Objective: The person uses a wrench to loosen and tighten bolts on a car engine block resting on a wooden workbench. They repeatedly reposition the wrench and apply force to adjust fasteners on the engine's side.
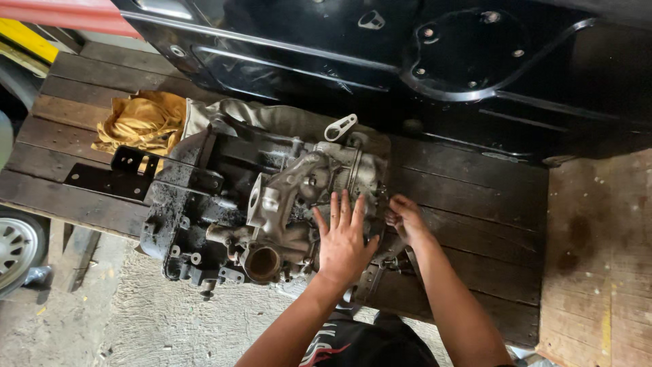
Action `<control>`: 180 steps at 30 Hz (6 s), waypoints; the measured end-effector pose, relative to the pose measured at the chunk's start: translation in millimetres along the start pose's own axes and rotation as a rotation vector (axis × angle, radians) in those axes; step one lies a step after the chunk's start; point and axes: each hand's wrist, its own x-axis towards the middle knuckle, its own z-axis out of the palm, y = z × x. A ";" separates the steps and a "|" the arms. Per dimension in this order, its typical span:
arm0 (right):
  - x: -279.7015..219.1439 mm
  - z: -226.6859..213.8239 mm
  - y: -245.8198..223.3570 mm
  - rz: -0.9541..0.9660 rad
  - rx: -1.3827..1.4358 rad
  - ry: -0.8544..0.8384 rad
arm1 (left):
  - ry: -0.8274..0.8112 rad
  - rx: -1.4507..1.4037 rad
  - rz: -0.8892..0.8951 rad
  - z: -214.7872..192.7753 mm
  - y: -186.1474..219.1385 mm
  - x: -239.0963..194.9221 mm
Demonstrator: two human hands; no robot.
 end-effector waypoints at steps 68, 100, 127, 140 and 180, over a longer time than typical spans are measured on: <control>7.1 -0.6 -37.8 -0.129 -0.436 -0.030 | 0.284 0.238 -0.414 27.3 50.9 -14.0; 48.1 -24.4 6.3 0.070 -0.036 -0.224 | 0.387 0.234 -0.312 35.9 39.5 -18.8; -22.2 21.0 -62.7 0.083 -0.341 0.051 | 0.355 0.212 -0.338 31.4 42.1 -18.5; -39.7 56.6 -37.5 0.095 -0.149 0.049 | 0.489 0.203 -0.307 36.6 42.2 -19.1; 33.1 33.8 -123.6 -0.372 -1.311 -0.217 | 0.205 0.260 -0.364 32.1 41.5 -14.1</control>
